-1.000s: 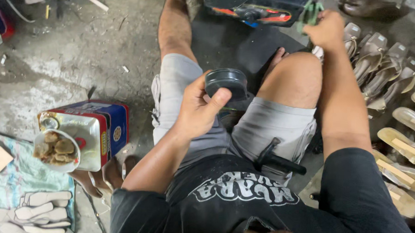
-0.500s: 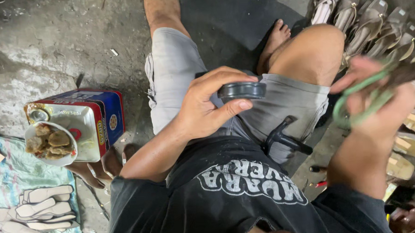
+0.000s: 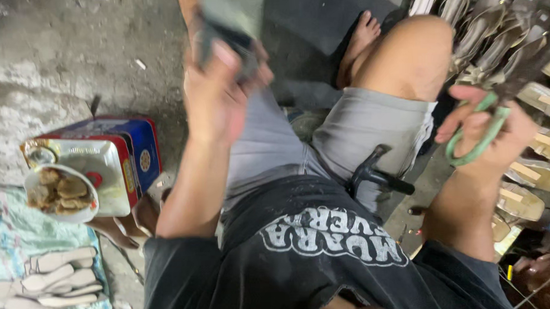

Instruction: The person sits on the floor and assembles sandals by attaching black rubber soles to beige upper straps. They use a black-handled tool to press the sole edges onto the straps and green-handled pliers to secure the connection. The person handles multiple sandals one by one, placing finished units on the floor.

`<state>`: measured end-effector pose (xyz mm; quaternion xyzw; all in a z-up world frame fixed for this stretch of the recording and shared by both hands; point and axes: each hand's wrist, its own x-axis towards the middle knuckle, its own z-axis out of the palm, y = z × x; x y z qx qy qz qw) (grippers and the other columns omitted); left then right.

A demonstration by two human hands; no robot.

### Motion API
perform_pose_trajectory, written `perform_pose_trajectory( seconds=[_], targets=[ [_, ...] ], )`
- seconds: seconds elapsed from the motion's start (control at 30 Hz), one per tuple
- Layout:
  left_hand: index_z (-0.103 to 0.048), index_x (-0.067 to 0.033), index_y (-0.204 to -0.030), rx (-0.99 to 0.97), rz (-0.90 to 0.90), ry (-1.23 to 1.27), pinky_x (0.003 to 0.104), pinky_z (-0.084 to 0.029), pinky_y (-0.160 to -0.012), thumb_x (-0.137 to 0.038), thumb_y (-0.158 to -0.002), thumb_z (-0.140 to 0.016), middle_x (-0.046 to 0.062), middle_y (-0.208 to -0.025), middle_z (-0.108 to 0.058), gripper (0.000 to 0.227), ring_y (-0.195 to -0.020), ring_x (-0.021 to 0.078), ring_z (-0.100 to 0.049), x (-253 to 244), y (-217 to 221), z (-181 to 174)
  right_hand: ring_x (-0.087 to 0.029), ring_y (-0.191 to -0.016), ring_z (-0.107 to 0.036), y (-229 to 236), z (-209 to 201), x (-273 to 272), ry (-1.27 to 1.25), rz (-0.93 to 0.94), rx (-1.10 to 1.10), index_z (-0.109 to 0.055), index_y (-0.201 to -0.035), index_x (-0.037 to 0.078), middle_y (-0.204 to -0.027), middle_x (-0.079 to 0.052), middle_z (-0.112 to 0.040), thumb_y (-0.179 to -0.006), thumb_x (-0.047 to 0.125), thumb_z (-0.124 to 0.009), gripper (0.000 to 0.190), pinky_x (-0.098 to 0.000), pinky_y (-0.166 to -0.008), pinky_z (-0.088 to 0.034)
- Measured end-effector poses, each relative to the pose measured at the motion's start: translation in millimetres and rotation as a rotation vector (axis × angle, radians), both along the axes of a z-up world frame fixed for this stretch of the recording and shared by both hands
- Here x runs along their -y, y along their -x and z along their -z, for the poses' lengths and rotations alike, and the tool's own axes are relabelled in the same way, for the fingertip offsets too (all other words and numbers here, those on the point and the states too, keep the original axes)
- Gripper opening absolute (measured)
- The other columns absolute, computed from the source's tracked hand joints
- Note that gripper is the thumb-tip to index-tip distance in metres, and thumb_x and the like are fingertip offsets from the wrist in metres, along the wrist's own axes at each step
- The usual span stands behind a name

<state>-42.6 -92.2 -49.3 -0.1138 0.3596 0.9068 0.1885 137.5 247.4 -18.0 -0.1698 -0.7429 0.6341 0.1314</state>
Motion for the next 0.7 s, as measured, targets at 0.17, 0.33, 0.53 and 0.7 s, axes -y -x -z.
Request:
perform_pose_trajectory(
  seconds=[0.17, 0.33, 0.53, 0.7],
  targets=[
    [-0.063, 0.0105, -0.124, -0.181, 0.579, 0.175, 0.038, -0.057, -0.103, -0.009, -0.093, -0.088, 0.014, -0.114, -0.070, 0.044, -0.104, 0.0187, -0.066, -41.3, -71.9, 10.6, -0.014, -0.088, -0.066, 1.4, 12.9, 60.3, 0.181, -0.238, -0.013, -0.067, -0.115, 0.002, -0.106, -0.010, -0.070, -0.084, 0.022, -0.092, 0.044, -0.0286, -0.078, -0.056],
    [-0.054, -0.0012, -0.137, -0.116, 0.343, -0.056, 0.034, -0.052, -0.106, -0.024, -0.095, -0.078, 0.007, -0.129, -0.065, 0.054, -0.120, 0.0165, -0.062, -48.9, -60.8, 12.5, -0.006, -0.074, -0.059, -15.4, 29.0, 85.2, -0.008, -0.115, 0.232, -0.073, -0.109, 0.000, -0.087, -0.001, -0.067, -0.078, 0.023, -0.094, 0.044, -0.0243, -0.066, -0.048],
    [-0.061, 0.0016, -0.134, -0.079, 0.140, -0.061, 0.033, -0.051, -0.105, -0.014, -0.106, -0.073, 0.007, -0.124, -0.069, 0.035, -0.114, 0.0151, -0.063, -47.1, -26.4, -0.5, -0.012, -0.070, -0.062, -13.6, 12.4, 86.4, -0.339, -0.352, 0.347, -0.074, -0.098, -0.001, -0.080, -0.007, -0.069, -0.075, 0.018, -0.092, 0.035, -0.0269, -0.066, -0.050],
    [-0.064, -0.0007, -0.127, -0.338, 0.244, 0.217, 0.028, -0.054, -0.100, -0.013, -0.108, -0.070, 0.003, -0.111, -0.070, 0.024, -0.103, 0.0083, -0.065, -31.7, -32.1, -12.3, -0.016, -0.082, -0.077, 5.6, -14.5, 77.9, -0.359, -0.376, 0.259, -0.065, -0.097, -0.002, -0.119, -0.012, -0.076, -0.082, 0.014, -0.075, 0.024, -0.0287, -0.076, -0.061]
  ],
)
